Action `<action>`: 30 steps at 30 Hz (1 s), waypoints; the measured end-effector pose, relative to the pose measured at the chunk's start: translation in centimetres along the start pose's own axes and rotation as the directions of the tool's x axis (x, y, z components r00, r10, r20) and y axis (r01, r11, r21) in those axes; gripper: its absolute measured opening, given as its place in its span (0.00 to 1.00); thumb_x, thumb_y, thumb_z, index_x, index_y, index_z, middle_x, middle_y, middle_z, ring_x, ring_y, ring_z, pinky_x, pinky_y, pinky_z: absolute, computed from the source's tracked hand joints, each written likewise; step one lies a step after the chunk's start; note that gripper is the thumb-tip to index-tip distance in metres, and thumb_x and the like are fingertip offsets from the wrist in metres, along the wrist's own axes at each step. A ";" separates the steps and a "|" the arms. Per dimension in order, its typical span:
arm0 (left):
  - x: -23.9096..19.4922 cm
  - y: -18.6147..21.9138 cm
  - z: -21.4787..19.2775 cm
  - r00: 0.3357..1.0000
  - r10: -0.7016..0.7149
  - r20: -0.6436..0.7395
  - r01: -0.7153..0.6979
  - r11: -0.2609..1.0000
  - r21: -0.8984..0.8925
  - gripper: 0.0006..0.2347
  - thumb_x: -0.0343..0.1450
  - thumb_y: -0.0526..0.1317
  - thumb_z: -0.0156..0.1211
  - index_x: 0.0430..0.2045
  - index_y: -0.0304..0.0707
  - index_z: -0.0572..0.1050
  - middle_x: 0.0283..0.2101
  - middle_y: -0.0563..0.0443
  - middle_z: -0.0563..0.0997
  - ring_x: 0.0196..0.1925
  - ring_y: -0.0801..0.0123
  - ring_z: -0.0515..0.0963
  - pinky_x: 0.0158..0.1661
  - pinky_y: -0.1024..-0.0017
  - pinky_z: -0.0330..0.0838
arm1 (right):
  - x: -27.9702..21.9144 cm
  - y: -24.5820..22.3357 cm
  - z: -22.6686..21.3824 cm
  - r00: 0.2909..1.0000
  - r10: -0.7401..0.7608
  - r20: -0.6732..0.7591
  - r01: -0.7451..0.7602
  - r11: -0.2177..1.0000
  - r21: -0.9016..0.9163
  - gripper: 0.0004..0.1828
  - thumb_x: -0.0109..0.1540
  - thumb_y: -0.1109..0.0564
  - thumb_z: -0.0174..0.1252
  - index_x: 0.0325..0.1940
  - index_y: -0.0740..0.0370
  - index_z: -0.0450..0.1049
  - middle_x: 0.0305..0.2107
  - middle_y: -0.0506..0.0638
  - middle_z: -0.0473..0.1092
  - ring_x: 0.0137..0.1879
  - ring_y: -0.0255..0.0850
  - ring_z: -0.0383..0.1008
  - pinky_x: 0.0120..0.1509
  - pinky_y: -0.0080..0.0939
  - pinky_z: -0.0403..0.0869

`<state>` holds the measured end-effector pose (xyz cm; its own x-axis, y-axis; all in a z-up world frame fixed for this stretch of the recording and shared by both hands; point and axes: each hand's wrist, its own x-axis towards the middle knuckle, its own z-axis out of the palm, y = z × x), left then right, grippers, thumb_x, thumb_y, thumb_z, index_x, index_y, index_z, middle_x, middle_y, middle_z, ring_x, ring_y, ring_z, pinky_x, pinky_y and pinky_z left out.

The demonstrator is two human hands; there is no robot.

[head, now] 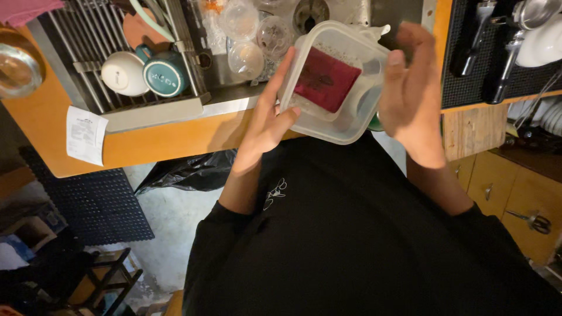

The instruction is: The person disposes of coffee grounds from a filter into a trash bag, then washes a plastic container and a glass at the sink using a pink cloth and running water. The person scrubs the items and rinses them under the tap.

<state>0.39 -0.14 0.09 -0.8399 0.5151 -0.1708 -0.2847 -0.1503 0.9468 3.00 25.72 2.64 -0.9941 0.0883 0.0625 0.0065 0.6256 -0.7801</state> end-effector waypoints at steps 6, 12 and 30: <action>0.0 -0.7 -0.4 1.000 -0.022 -0.006 0.022 0.999 -0.035 0.38 0.67 0.27 0.49 0.78 0.35 0.47 0.80 0.41 0.52 0.82 0.60 0.52 0.76 0.65 0.52 | -0.1 -0.4 0.1 0.999 0.041 -0.007 -0.042 0.975 -0.219 0.22 0.80 0.52 0.44 0.71 0.71 0.62 0.62 0.66 0.68 0.68 0.58 0.68 0.75 0.53 0.65; -0.3 -2.1 -0.7 0.995 0.099 -0.011 -0.096 0.986 0.140 0.36 0.67 0.31 0.52 0.76 0.34 0.50 0.79 0.40 0.55 0.83 0.59 0.50 0.80 0.64 0.40 | 0.0 -0.8 0.1 1.000 -0.017 -0.026 0.010 0.974 -0.225 0.24 0.82 0.47 0.43 0.71 0.72 0.59 0.64 0.65 0.64 0.73 0.59 0.64 0.80 0.55 0.62; 0.7 -2.1 -0.1 0.995 0.012 -0.101 0.016 0.962 0.274 0.36 0.66 0.34 0.46 0.76 0.33 0.52 0.79 0.38 0.56 0.83 0.55 0.50 0.79 0.63 0.41 | -0.3 1.3 0.7 0.998 -0.046 -0.041 0.038 0.983 -0.180 0.27 0.83 0.50 0.44 0.81 0.67 0.50 0.77 0.63 0.50 0.84 0.57 0.50 0.87 0.57 0.50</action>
<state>0.38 0.47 -2.06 -0.8857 0.4252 -0.1863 -0.1610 0.0951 0.9824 3.25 25.93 1.20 -0.9881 0.0913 0.1236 -0.0115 0.7579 -0.6522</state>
